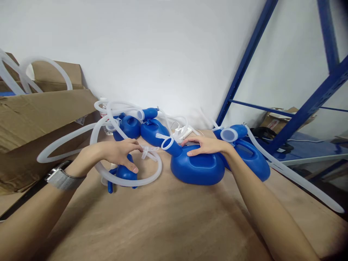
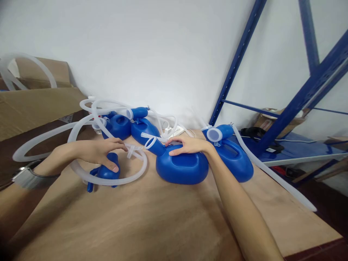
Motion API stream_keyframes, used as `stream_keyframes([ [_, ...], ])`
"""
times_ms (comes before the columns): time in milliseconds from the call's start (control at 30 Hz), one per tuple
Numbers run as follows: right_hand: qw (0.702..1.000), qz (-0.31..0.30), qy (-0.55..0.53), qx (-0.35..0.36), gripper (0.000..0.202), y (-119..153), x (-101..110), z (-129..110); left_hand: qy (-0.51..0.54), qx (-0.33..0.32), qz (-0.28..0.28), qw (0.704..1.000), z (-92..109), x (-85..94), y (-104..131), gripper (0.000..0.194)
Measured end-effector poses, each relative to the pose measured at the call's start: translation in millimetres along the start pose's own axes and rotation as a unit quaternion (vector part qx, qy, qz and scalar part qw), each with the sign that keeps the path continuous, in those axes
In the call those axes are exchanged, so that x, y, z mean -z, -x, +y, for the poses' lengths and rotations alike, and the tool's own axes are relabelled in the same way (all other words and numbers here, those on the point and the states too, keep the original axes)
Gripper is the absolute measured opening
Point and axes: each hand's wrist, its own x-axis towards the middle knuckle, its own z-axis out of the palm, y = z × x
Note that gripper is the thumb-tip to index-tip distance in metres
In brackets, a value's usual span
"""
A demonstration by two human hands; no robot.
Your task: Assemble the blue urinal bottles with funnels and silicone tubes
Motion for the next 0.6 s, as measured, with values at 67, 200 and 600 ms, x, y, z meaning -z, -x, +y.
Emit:
stream_keyframes([
  [67,1.000,0.002,0.014,-0.003,0.060,0.7,0.2,-3.0,-0.006,-0.003,0.001,1.000,0.0,5.6,3.0,0.061],
  [200,1.000,0.009,0.016,-0.005,0.053,0.4,-0.8,-7.5,-0.029,0.028,0.014,0.999,-8.3,12.8,7.4,0.040],
  [600,1.000,0.021,0.009,-0.010,0.057,-1.9,-4.2,-9.9,-0.042,0.090,0.022,0.995,-20.5,10.6,15.1,0.048],
])
